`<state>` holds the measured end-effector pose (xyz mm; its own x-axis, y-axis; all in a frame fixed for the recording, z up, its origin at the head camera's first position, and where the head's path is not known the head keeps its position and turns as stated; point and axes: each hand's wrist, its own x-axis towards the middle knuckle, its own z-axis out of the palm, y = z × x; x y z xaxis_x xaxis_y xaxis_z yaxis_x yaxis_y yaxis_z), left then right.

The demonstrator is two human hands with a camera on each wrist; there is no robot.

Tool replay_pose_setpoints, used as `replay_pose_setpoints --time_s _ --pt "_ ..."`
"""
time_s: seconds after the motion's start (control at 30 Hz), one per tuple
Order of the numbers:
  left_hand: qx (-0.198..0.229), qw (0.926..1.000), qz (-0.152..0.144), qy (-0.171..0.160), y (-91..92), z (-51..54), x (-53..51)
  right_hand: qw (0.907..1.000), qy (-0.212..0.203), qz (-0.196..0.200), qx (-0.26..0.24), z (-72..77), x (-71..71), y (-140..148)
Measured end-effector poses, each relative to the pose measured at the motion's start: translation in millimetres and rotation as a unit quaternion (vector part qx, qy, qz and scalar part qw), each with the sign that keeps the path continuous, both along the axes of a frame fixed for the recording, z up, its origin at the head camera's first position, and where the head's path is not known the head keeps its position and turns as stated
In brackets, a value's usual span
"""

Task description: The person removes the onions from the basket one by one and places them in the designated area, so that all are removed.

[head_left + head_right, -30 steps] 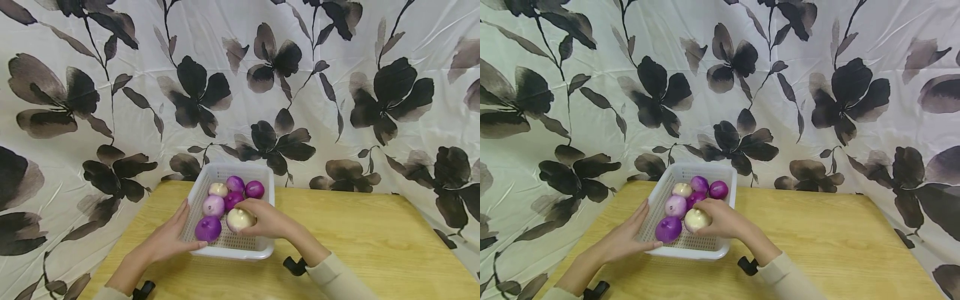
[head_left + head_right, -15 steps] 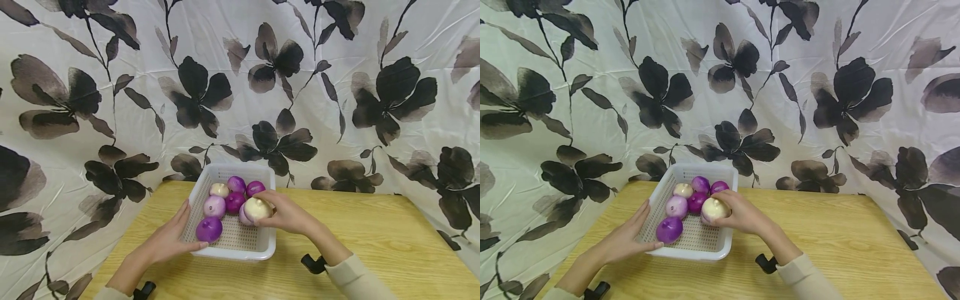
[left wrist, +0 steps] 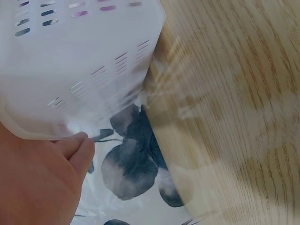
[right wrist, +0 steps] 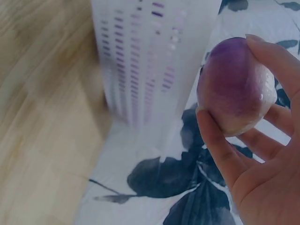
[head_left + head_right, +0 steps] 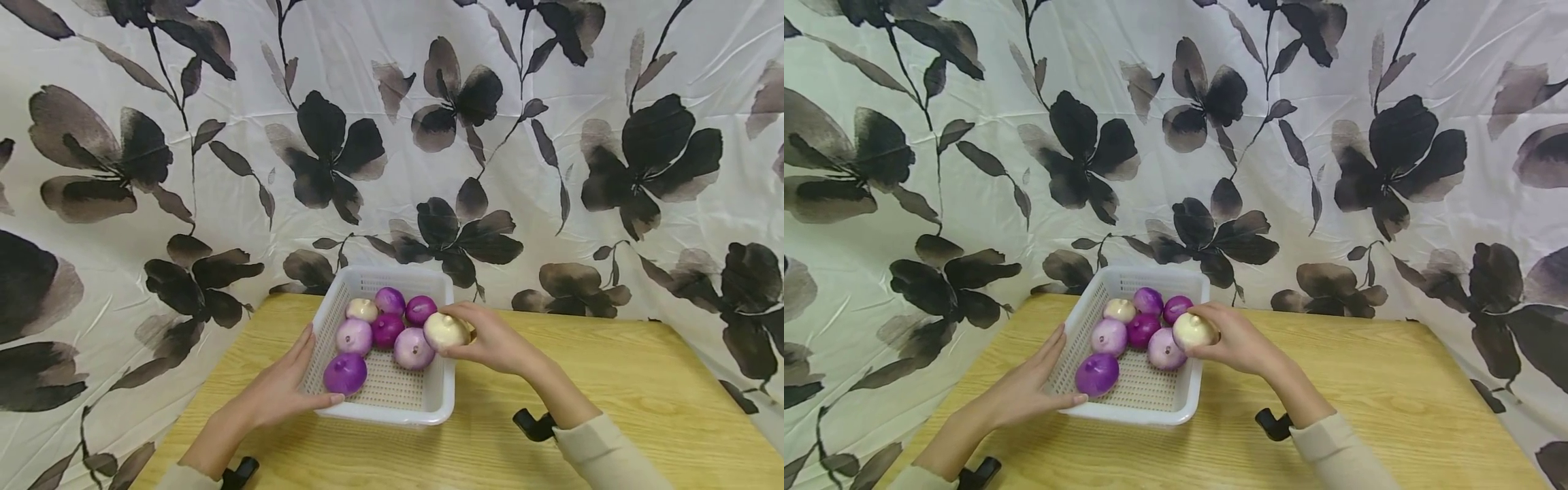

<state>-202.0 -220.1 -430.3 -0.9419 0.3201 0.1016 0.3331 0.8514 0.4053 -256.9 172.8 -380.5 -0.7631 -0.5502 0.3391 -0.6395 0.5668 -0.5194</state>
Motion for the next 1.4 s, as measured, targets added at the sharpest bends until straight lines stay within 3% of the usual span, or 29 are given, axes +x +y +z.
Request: replay_pose_setpoints --time_s 0.43,0.67,0.9,1.23,1.4 --pt "-0.005 1.0000 -0.001 -0.005 0.2 0.9 1.6 0.9995 -0.021 -0.003 -0.022 -6.1 -8.6 23" --pt "0.005 1.0000 0.004 -0.004 -1.3 -0.7 1.7 0.9995 0.013 -0.029 0.005 -9.8 -22.6 35" --pt "0.007 0.9999 0.009 -0.008 0.0 -0.3 1.0 0.9976 0.021 -0.061 0.025 -24.7 -41.9 49" --pt "0.003 1.0000 0.004 -0.007 1.8 1.7 -0.2 0.9901 -0.038 -0.135 -0.006 -59.0 -69.4 64" --pt "0.009 0.9999 0.007 -0.007 2.0 1.1 1.1 0.9854 -0.073 -0.153 -0.011 -73.8 -81.4 66"
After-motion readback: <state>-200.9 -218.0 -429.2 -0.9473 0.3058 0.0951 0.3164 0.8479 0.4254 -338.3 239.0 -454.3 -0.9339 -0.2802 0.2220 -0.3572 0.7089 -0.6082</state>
